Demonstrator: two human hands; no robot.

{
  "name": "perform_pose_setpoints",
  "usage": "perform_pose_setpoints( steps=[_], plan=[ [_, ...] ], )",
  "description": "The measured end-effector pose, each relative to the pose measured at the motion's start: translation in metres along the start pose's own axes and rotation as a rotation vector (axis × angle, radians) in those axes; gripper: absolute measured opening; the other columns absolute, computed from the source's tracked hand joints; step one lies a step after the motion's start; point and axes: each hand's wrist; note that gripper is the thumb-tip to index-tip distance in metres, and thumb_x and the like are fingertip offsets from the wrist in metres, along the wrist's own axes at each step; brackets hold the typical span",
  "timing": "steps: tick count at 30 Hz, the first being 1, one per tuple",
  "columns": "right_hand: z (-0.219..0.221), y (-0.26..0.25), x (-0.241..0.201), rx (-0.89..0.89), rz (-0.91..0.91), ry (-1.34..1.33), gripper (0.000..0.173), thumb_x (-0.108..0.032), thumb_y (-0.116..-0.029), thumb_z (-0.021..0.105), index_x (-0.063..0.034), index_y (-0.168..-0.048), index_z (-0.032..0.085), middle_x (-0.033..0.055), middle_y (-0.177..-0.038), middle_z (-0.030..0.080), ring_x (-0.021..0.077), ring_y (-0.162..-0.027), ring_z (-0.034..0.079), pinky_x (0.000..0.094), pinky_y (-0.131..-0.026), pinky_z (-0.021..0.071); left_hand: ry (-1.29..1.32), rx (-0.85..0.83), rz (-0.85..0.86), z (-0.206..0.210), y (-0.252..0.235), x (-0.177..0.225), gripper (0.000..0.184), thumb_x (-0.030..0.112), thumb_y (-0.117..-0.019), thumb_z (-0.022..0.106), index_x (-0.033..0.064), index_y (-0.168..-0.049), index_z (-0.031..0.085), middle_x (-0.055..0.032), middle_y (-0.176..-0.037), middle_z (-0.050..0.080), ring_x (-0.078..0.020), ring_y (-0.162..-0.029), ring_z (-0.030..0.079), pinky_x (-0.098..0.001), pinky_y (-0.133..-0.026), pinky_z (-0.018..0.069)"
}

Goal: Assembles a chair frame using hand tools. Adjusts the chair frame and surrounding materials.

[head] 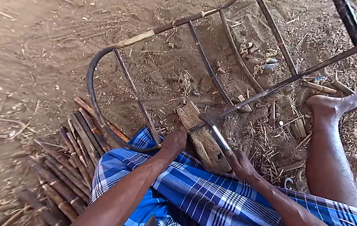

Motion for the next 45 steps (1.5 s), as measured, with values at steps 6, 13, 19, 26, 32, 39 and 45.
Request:
perform_pose_setpoints(
  steps=[6,13,19,26,32,39,45],
  plan=[
    [-0.012,-0.003,-0.021,-0.027,0.103,0.106,0.074,-0.078,-0.0971,0.026,-0.0153,-0.080,0.063,0.0030,-0.063,0.054,0.0202,-0.058,0.058,0.0458,-0.055,0.0503,0.085,-0.020,-0.018,-0.010,0.002,-0.001,0.031,0.018,-0.1087,0.039,-0.0020,-0.129,0.051,-0.0220,-0.103,0.069,-0.0412,-0.097,0.072,-0.0554,-0.079,0.0596],
    [-0.022,-0.008,-0.025,-0.110,0.297,0.123,0.077,-0.073,-0.1009,0.025,-0.0093,-0.089,0.066,0.0114,-0.075,0.061,0.0288,-0.071,0.063,0.0539,-0.067,0.0529,0.083,-0.025,-0.024,-0.015,0.004,0.001,0.030,0.017,-0.1072,0.042,-0.0015,-0.130,0.050,-0.0223,-0.105,0.069,-0.0411,-0.097,0.072,-0.0551,-0.078,0.0602],
    [-0.013,0.011,-0.029,0.035,0.029,0.137,0.072,-0.073,-0.0995,0.026,-0.0139,-0.080,0.062,0.0032,-0.060,0.054,0.0191,-0.054,0.057,0.0441,-0.050,0.0500,0.127,-0.039,0.002,-0.014,0.006,0.001,0.031,0.017,-0.1081,0.039,-0.0016,-0.130,0.051,-0.0226,-0.106,0.068,-0.0417,-0.096,0.072,-0.0558,-0.077,0.0599],
    [-0.007,0.017,-0.046,0.133,-0.120,-0.032,0.075,-0.078,-0.0979,0.021,-0.0164,-0.072,0.053,-0.0031,-0.055,0.043,0.0110,-0.045,0.046,0.0334,-0.042,0.0419,0.123,-0.045,0.011,-0.012,0.003,0.000,0.030,0.014,-0.1065,0.044,-0.0017,-0.131,0.050,-0.0222,-0.106,0.069,-0.0406,-0.098,0.072,-0.0556,-0.079,0.0599],
    [-0.019,0.007,-0.045,-0.080,0.172,-0.047,0.072,-0.072,-0.1007,0.026,-0.0119,-0.085,0.064,0.0029,-0.064,0.052,0.0184,-0.055,0.053,0.0425,-0.055,0.0486,0.219,-0.075,-0.017,-0.025,0.000,-0.001,0.032,0.018,-0.1073,0.044,0.0011,-0.134,0.051,-0.0225,-0.112,0.068,-0.0410,-0.103,0.070,-0.0577,-0.083,0.0586],
    [-0.018,-0.004,-0.021,-0.166,0.311,0.136,0.077,-0.073,-0.1008,0.028,-0.0071,-0.100,0.068,0.0139,-0.087,0.065,0.0305,-0.085,0.066,0.0565,-0.079,0.0525,0.165,-0.067,0.003,-0.022,0.004,0.004,0.038,0.017,-0.1064,0.045,-0.0004,-0.140,0.047,-0.0233,-0.119,0.067,-0.0423,-0.106,0.070,-0.0572,-0.087,0.0582],
    [-0.075,0.028,-0.018,-0.173,0.366,-0.072,0.068,-0.068,-0.1032,0.030,-0.0102,-0.083,0.060,0.0022,-0.063,0.049,0.0163,-0.051,0.048,0.0375,-0.051,0.0442,0.435,0.129,0.106,-0.006,0.011,-0.038,0.049,0.034,-0.1017,0.065,-0.0015,-0.135,0.058,-0.0256,-0.138,0.058,-0.0425,-0.118,0.064,-0.0591,-0.101,0.0522]
  ],
)
Point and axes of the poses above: each hand's wrist, its own y-axis away from the middle knuckle, its own z-axis out of the palm, x = y × z
